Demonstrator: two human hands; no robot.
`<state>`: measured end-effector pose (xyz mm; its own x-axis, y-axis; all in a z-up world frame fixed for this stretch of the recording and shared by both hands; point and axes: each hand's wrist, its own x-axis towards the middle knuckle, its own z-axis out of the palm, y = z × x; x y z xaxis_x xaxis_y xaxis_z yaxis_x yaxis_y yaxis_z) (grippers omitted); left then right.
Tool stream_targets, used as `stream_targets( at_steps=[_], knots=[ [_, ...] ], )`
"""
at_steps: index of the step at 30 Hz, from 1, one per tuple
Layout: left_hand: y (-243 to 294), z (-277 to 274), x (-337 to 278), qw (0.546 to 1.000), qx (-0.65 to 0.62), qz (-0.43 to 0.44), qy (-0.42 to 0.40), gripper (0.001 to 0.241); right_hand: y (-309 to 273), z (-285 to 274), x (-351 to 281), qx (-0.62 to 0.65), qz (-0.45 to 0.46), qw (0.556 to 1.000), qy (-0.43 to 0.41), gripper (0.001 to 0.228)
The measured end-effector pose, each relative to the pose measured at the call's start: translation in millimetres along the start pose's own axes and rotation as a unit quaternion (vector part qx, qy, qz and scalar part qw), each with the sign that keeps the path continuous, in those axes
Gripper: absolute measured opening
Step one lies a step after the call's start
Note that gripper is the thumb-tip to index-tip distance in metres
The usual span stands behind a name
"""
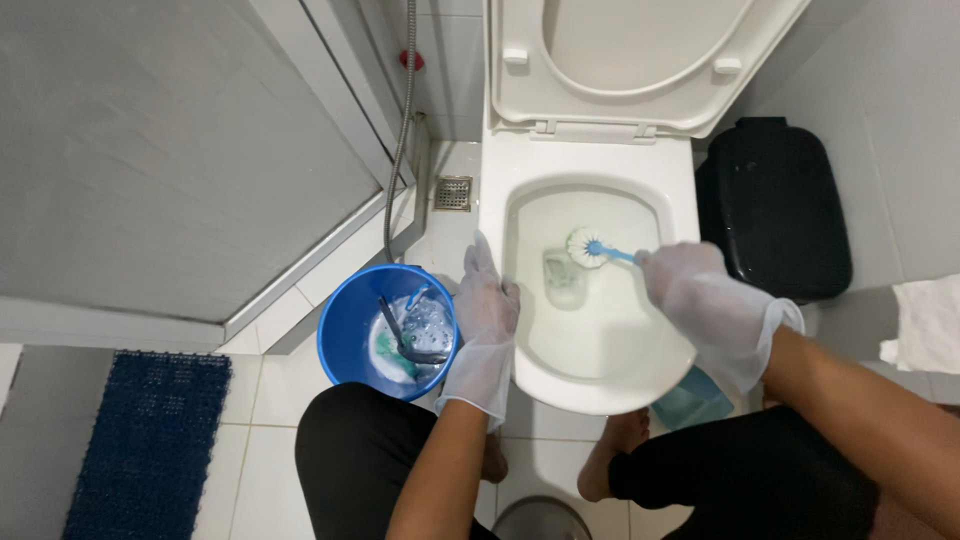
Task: The person scrubs the inside of a toilet bowl using a blue toilet brush. They repeatedly dip the brush into a blue bucket containing cleaning solution and scrub the bowl's interior surfaces.
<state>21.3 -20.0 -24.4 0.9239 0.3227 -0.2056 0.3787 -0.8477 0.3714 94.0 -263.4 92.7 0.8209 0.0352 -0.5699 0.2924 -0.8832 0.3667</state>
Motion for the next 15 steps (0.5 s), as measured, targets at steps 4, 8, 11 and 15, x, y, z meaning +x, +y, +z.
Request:
stream_targets(
  at_steps=[4, 8, 11, 15],
  knots=[
    [-1, -1, -6, 1.000, -0.012, 0.000, -0.009, 0.096, -20, -1, 23, 0.008, -0.025, 0.999, 0.034, 0.035],
    [1, 0, -2, 1.000, -0.019, -0.005, -0.012, 0.097, -50, -16, -3, 0.012, -0.054, 0.998, 0.039, 0.038],
    [0, 3, 1, 1.000, -0.017, -0.001, -0.003, 0.096, -50, 13, 6, -0.025, -0.097, 0.994, 0.050, 0.028],
    [-2, 10, 3, 1.000, -0.009, -0.008, -0.007, 0.098, -38, -31, -49, -0.034, -0.102, 0.994, -0.014, 0.012]
  ],
)
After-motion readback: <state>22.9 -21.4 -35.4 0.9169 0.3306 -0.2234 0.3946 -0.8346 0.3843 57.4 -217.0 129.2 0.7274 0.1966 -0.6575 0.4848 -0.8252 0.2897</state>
